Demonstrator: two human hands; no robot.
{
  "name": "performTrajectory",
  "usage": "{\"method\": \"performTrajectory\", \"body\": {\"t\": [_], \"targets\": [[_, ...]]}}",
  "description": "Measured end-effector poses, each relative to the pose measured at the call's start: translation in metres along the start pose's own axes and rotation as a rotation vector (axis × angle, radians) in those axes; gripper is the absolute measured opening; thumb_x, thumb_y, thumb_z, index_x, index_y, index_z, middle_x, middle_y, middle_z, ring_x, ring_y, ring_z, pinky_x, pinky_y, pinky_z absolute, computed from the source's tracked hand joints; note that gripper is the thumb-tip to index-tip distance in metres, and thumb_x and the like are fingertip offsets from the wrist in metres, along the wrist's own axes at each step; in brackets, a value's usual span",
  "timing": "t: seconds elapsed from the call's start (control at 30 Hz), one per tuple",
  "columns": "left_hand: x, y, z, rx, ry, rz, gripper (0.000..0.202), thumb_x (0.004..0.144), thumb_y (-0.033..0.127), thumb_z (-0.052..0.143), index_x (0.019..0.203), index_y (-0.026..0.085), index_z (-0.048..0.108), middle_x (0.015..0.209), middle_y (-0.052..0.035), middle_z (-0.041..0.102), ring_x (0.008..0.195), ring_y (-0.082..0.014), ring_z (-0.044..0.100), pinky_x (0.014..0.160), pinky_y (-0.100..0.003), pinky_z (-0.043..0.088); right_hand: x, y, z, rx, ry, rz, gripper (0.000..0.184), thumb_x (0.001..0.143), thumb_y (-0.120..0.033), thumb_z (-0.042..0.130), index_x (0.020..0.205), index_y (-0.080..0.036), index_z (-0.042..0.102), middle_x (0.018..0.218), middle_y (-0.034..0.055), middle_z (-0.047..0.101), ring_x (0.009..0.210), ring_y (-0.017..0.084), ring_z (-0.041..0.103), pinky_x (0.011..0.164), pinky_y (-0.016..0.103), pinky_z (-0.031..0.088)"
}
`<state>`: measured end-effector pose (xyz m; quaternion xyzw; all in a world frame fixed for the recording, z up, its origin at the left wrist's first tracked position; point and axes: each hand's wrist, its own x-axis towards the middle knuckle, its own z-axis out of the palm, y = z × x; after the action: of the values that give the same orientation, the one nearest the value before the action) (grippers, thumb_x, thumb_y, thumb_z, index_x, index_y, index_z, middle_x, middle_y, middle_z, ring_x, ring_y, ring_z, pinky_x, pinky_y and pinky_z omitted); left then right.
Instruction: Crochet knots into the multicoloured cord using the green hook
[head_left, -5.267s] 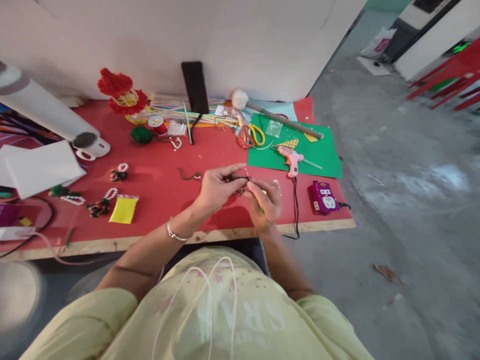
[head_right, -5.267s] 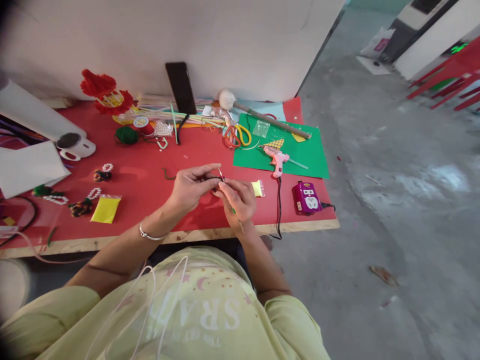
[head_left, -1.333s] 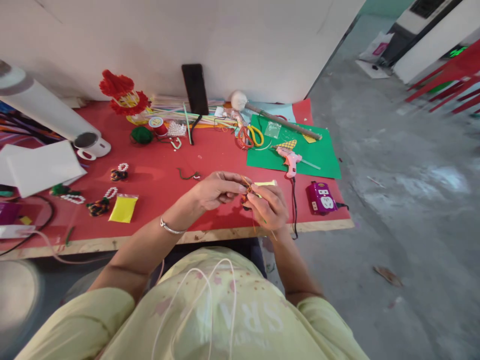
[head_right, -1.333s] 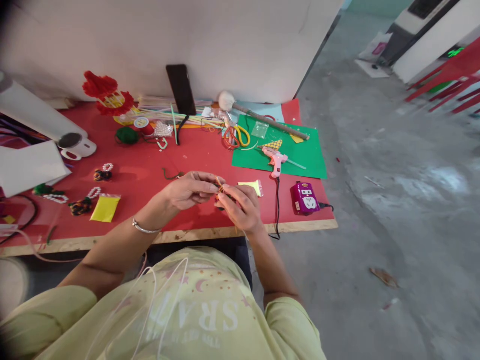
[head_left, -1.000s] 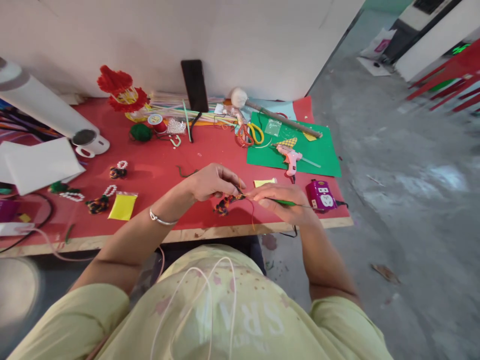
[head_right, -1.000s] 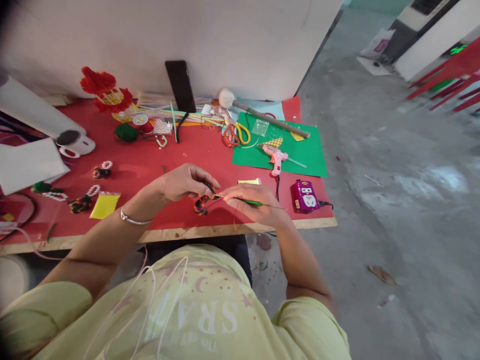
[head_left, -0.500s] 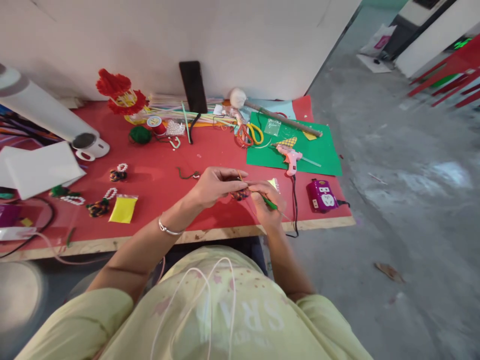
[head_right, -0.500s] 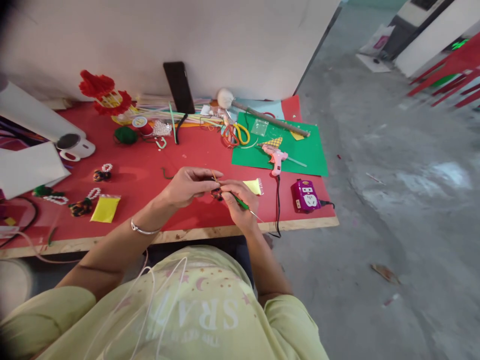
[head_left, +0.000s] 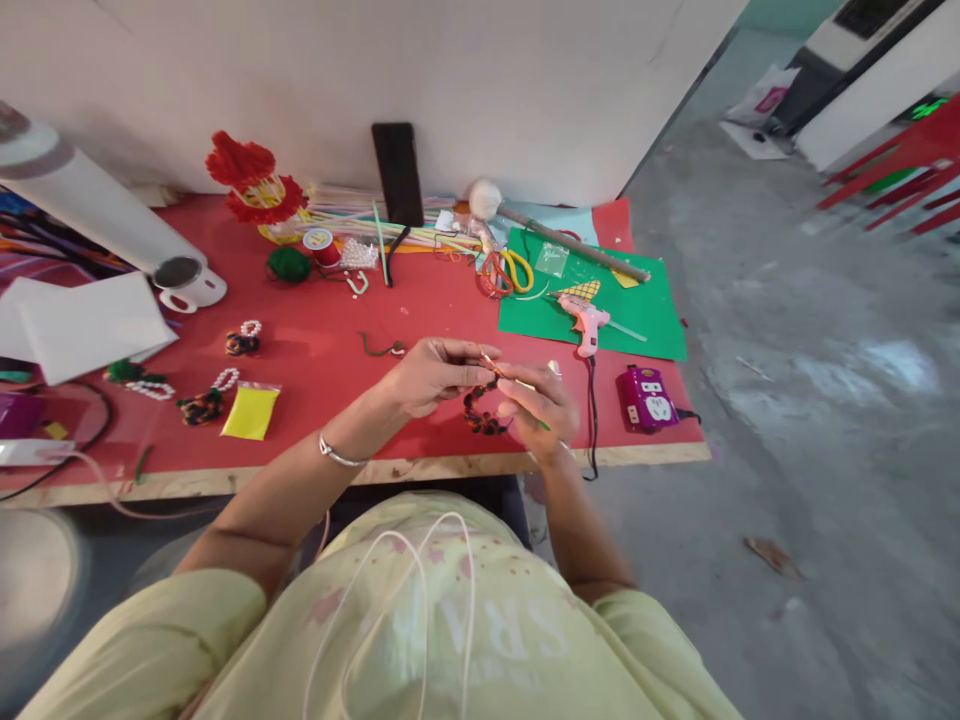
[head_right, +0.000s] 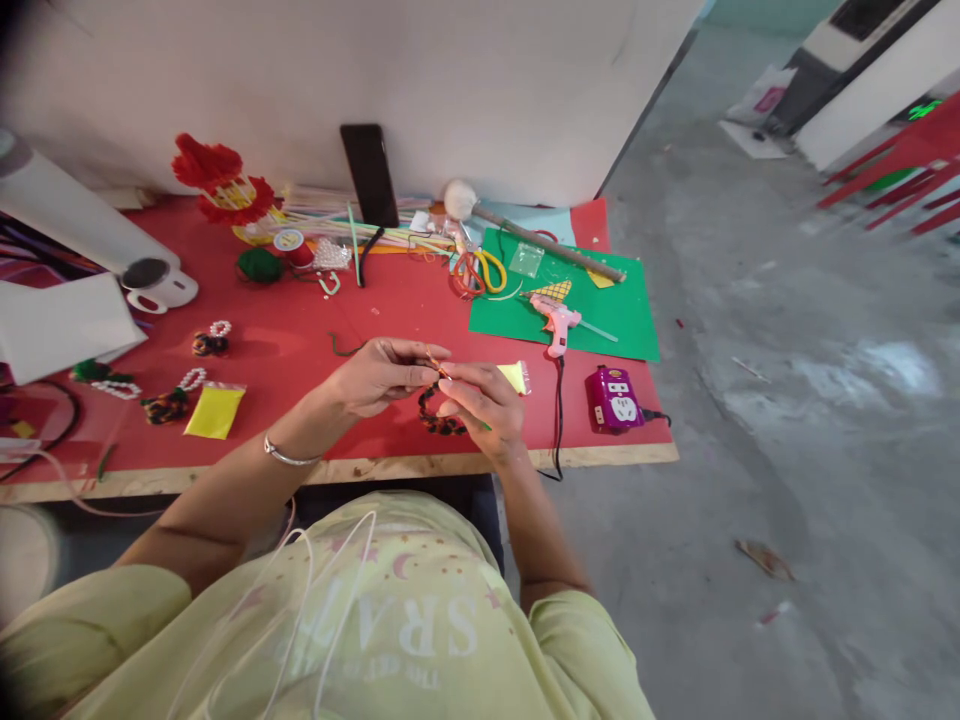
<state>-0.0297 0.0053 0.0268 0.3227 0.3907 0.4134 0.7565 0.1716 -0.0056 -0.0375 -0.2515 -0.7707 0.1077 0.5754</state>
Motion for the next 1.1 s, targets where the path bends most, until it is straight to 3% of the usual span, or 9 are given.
{"method": "performTrajectory", "body": {"t": [0.17,0.3,0.63,0.8,0.9,1.0,1.1], "targets": [[-0.001,0.009,-0.004,0.006,-0.06,-0.059,0.04,0.055,0.017,0.099,0.093,0.013,0.086,0.069,-0.0041,0.074,0.047,-0.0042,0.049,0.04,-0.017,0.021,0.013,-0.003,-0.025,0.128,-0.121,0.112,0.032,0.096,-0.039,0.072,0.128,-0.041,0.074,0.122,0.0044,0.081,0.105,0.024,0.079,0.088,0.044,0.065],[0.0,0.008,-0.005,0.008,-0.083,-0.066,0.039,0.058,0.019,0.098,0.095,0.014,0.086,0.067,-0.0037,0.072,0.046,-0.0036,0.046,0.04,-0.017,0.018,0.013,-0.003,-0.031,0.162,-0.117,0.095,0.035,0.095,-0.04,0.073,0.129,-0.042,0.073,0.118,0.0038,0.083,0.102,0.024,0.079,0.089,0.046,0.065],[0.0,0.016,-0.012,0.111,-0.111,-0.089,0.035,0.057,0.015,0.092,0.092,0.012,0.085,0.063,-0.003,0.069,0.047,-0.0052,0.047,0.039,-0.017,0.019,0.031,-0.005,-0.048,0.255,-0.285,0.094,0.038,0.091,-0.029,0.079,0.128,-0.038,0.075,0.119,0.0053,0.083,0.102,0.023,0.079,0.091,0.044,0.064],[0.0,0.017,-0.011,0.148,-0.167,-0.108,0.035,0.057,0.014,0.09,0.091,0.011,0.085,0.063,-0.0032,0.068,0.047,-0.0053,0.045,0.04,-0.019,0.021,0.03,0.001,-0.053,0.388,-0.304,0.201,0.023,0.093,-0.039,0.076,0.115,-0.032,0.081,0.11,0.007,0.085,0.097,0.024,0.081,0.094,0.046,0.063],[0.001,0.012,-0.008,0.163,-0.186,-0.077,0.038,0.059,0.017,0.09,0.096,0.01,0.085,0.063,-0.0031,0.067,0.047,-0.0056,0.044,0.041,-0.02,0.022,0.019,0.004,-0.041,0.458,-0.185,0.334,0.027,0.094,-0.053,0.071,0.101,-0.03,0.082,0.098,0.0075,0.085,0.089,0.025,0.081,0.084,0.045,0.066],[0.003,-0.002,0.001,0.224,-0.056,0.117,0.046,0.061,0.018,0.091,0.107,0.013,0.085,0.069,-0.0026,0.071,0.053,-0.0077,0.052,0.046,-0.02,0.034,0.005,-0.002,-0.02,0.33,-0.014,0.413,0.029,0.097,-0.054,0.065,0.104,-0.03,0.081,0.101,0.0072,0.083,0.091,0.024,0.079,0.081,0.043,0.067],[0.004,-0.021,0.014,0.322,0.2,0.333,0.05,0.063,0.017,0.088,0.113,0.014,0.084,0.071,0.0005,0.072,0.062,-0.0098,0.059,0.059,-0.022,0.048,-0.007,-0.013,0.004,-0.044,0.065,0.292,0.021,0.096,-0.036,0.072,0.116,-0.035,0.079,0.109,0.0065,0.079,0.1,0.023,0.076,0.087,0.042,0.066]]}}
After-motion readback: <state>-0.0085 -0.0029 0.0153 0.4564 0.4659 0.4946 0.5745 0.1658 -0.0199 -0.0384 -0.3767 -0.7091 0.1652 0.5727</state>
